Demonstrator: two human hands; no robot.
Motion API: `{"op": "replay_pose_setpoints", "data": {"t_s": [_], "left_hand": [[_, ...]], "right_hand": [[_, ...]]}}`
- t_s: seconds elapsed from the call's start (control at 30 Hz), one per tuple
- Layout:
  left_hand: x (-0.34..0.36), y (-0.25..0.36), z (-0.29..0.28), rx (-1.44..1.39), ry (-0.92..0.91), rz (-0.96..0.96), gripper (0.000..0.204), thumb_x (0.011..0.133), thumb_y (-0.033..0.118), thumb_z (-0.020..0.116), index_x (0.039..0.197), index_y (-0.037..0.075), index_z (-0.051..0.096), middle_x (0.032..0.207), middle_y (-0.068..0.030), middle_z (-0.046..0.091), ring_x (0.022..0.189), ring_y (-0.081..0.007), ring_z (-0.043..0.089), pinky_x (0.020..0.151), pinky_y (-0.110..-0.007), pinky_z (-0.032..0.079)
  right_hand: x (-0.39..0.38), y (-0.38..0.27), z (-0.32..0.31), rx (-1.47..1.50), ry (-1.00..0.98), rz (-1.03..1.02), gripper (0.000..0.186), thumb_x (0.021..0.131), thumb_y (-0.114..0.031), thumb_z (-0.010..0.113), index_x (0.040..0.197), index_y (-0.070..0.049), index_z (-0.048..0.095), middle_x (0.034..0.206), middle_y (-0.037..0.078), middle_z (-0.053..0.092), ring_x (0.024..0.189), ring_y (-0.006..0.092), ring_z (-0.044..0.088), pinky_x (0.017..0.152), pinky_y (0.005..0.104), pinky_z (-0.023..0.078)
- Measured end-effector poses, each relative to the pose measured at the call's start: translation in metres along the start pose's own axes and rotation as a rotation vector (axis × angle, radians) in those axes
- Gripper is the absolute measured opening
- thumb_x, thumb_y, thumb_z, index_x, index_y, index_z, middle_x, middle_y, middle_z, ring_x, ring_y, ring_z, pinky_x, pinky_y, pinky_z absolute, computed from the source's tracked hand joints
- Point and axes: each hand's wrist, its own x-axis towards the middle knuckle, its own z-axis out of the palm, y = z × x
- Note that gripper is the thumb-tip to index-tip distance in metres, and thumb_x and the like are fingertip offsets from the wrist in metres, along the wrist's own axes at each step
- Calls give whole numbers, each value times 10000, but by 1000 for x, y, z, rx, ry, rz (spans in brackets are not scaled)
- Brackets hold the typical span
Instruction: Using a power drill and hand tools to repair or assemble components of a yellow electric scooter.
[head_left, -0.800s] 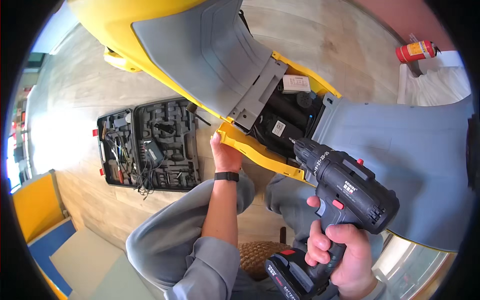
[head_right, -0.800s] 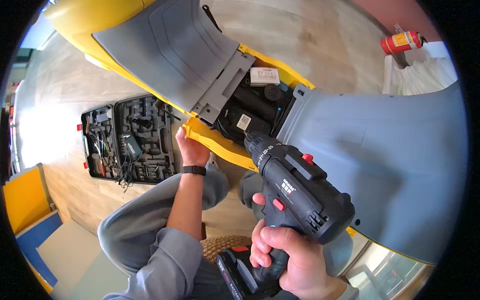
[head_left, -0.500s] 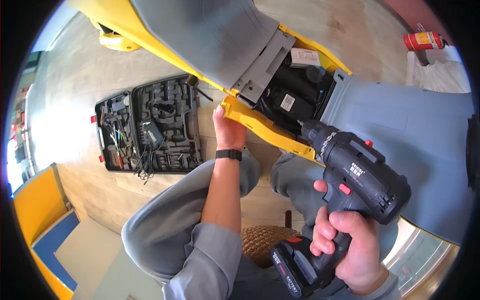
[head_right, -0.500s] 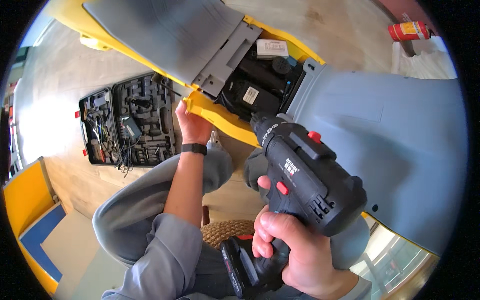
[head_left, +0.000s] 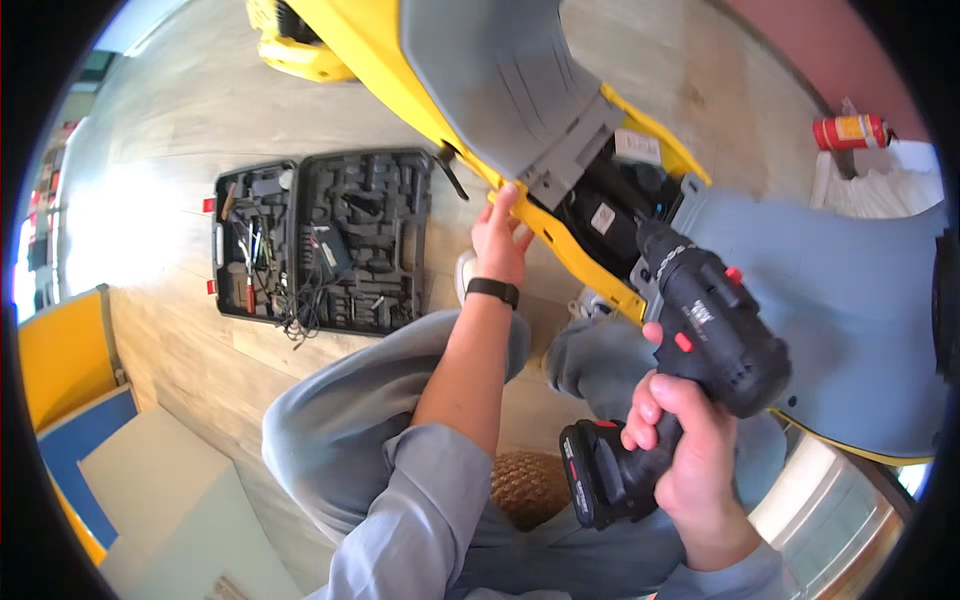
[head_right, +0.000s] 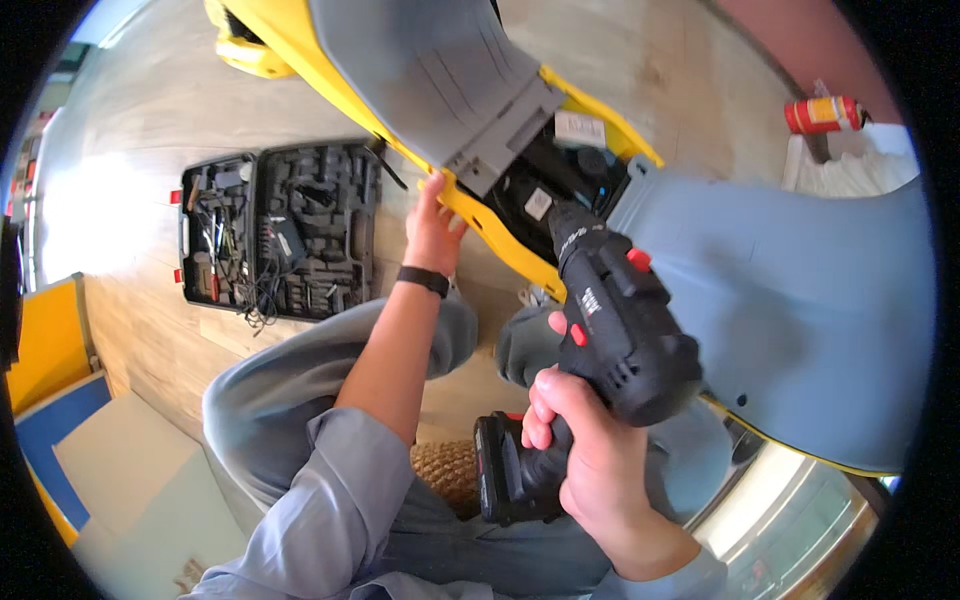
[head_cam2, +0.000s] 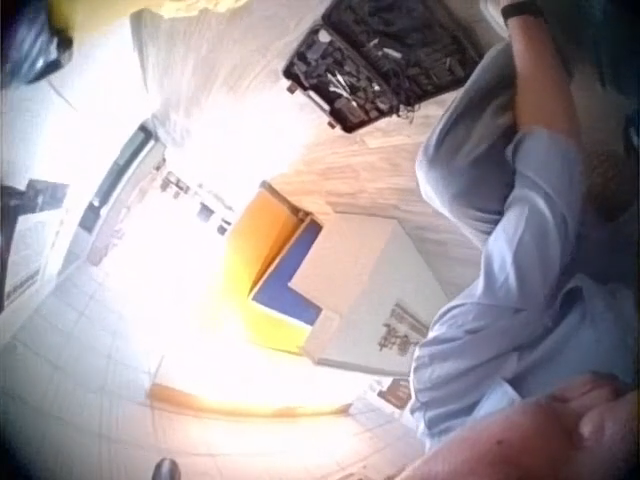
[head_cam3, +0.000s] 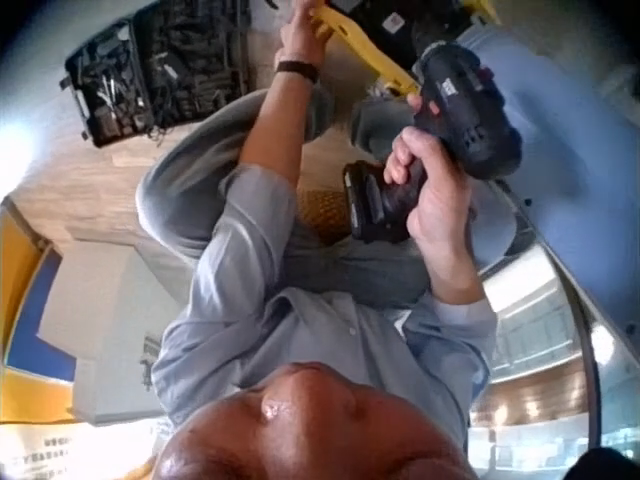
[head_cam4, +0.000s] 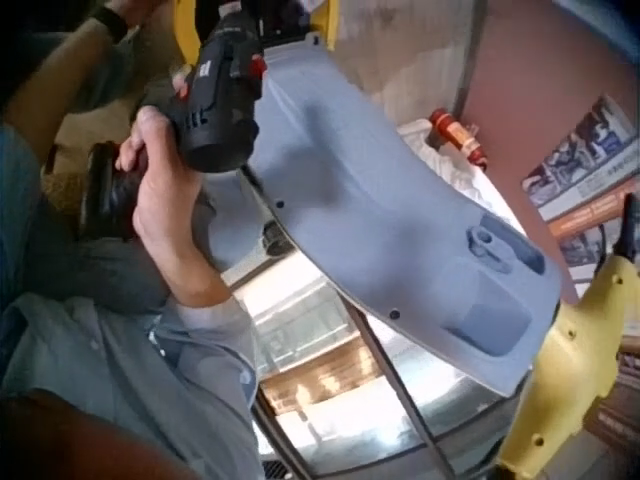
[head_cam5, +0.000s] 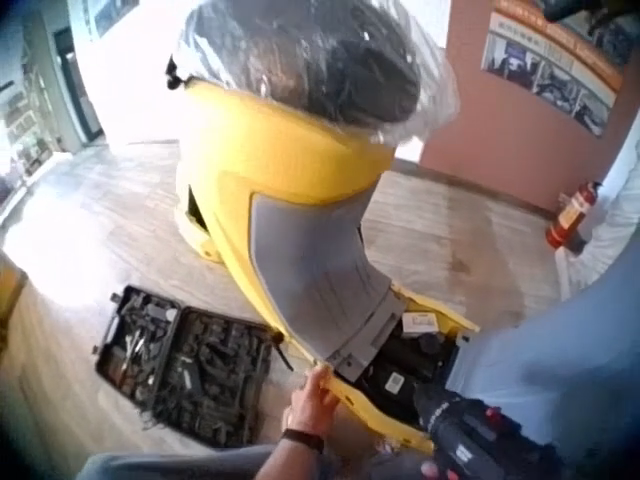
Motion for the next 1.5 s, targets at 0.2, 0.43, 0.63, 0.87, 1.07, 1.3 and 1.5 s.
{"op": "replay_pose_setpoints", "data": {"t_s": [0.2,0.43,0.63,0.87,1.07,1.3,1.5], "left_hand": [[-44,16,15,527,209,-179,913,781,602,660,1420,14,377,1322,-183,501,1140,-264,524,914,-397,454],[-163,79,29,184,114,67,322,977,255,470,861,-7,616,818,-80,649,748,-174,605,732,-302,470],[-283,159,-16,256,73,462,564,1016,412,420,563,83,479,575,-3,470,577,-109,418,573,-270,326],[-282,222,-28,-146,-11,780,585,1039,349,338,501,124,287,482,2,268,496,-122,255,535,-295,246],[-206,223,-20,-185,125,663,533,986,379,366,523,132,273,485,2,233,508,-136,256,555,-312,271],[-202,217,-19,-518,138,207,433,933,353,425,577,145,293,551,20,266,547,-126,285,570,-305,275],[-187,222,-14,-475,222,177,415,935,337,434,586,149,311,552,24,275,553,-124,302,599,-310,308]], "right_hand": [[17,34,-7,-420,-6,-500,428,838,-63,645,1217,2,456,774,40,560,602,137,546,610,277,472],[10,37,25,-917,79,-1183,881,758,-146,753,1423,16,199,1021,200,638,888,379,654,716,418,513],[0,50,42,-1189,-94,-1288,830,723,-26,701,1415,6,244,940,183,654,865,364,652,751,397,503],[48,106,106,-1525,-357,-1136,883,711,-131,734,1422,-24,222,859,203,648,751,393,641,638,483,497],[203,228,136,-1849,-307,-1164,806,784,-87,599,1481,-36,199,854,177,635,745,328,650,676,429,522],[289,309,137,-1845,-451,-1064,687,859,-43,531,1480,-82,240,940,129,611,867,268,623,769,381,514],[312,326,134,-1807,-375,-1115,623,854,-38,502,1441,-59,295,884,123,599,809,267,619,727,384,520]]}}
